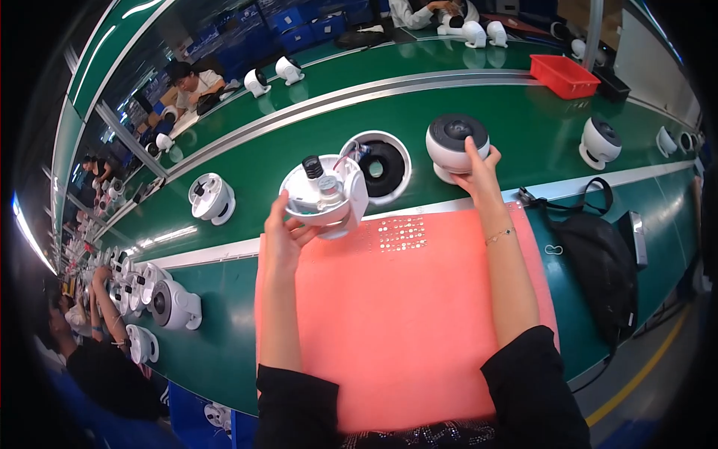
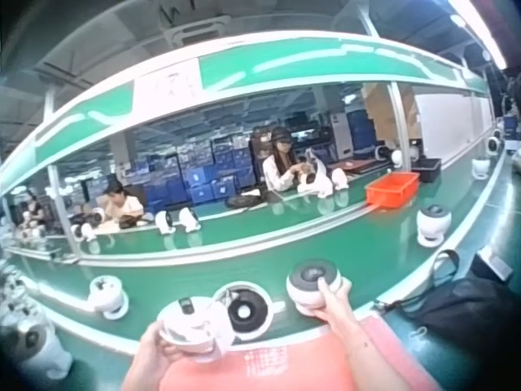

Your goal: Assembling the internal and external housing components of security cameras on a production line.

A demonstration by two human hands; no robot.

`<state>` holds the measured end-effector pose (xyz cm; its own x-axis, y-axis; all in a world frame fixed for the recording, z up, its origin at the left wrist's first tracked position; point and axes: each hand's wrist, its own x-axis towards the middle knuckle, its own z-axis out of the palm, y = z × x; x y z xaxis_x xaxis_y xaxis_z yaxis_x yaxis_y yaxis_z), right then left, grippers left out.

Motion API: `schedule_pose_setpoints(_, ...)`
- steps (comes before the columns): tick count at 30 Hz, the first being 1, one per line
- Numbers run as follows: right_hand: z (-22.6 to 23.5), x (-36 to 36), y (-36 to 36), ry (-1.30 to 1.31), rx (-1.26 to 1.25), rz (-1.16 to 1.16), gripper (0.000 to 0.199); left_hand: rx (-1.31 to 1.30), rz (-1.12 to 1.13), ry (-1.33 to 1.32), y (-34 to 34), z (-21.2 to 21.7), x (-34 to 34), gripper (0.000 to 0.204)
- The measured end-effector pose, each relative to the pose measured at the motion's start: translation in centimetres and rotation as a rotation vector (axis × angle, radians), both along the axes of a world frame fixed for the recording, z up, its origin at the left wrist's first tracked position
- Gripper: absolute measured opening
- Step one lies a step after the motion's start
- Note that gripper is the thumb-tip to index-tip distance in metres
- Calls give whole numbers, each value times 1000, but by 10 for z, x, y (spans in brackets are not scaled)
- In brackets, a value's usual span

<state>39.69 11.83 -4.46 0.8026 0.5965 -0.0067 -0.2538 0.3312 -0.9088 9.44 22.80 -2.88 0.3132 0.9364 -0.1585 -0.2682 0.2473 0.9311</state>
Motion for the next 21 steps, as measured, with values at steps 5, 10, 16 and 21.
schedule_pose_setpoints(5, 0, 9, 6, -715, -441, -386, 84, 60, -27, 31, -3, 17, -53, 52)
schedule_pose_setpoints(10, 81, -70, -23, -1452, -226, 366, 55, 89, -57, 42, 6, 16, -82, 47)
schedule_pose_setpoints(16, 75, -167, -27, -1945, -402, 414, 34, 63, -31, -13, 18, 17, -107, 49)
schedule_pose_setpoints(21, 94, -178, -32, -1810, -119, 459, 24, -62, -197, -206, 39, -7, -134, 43)
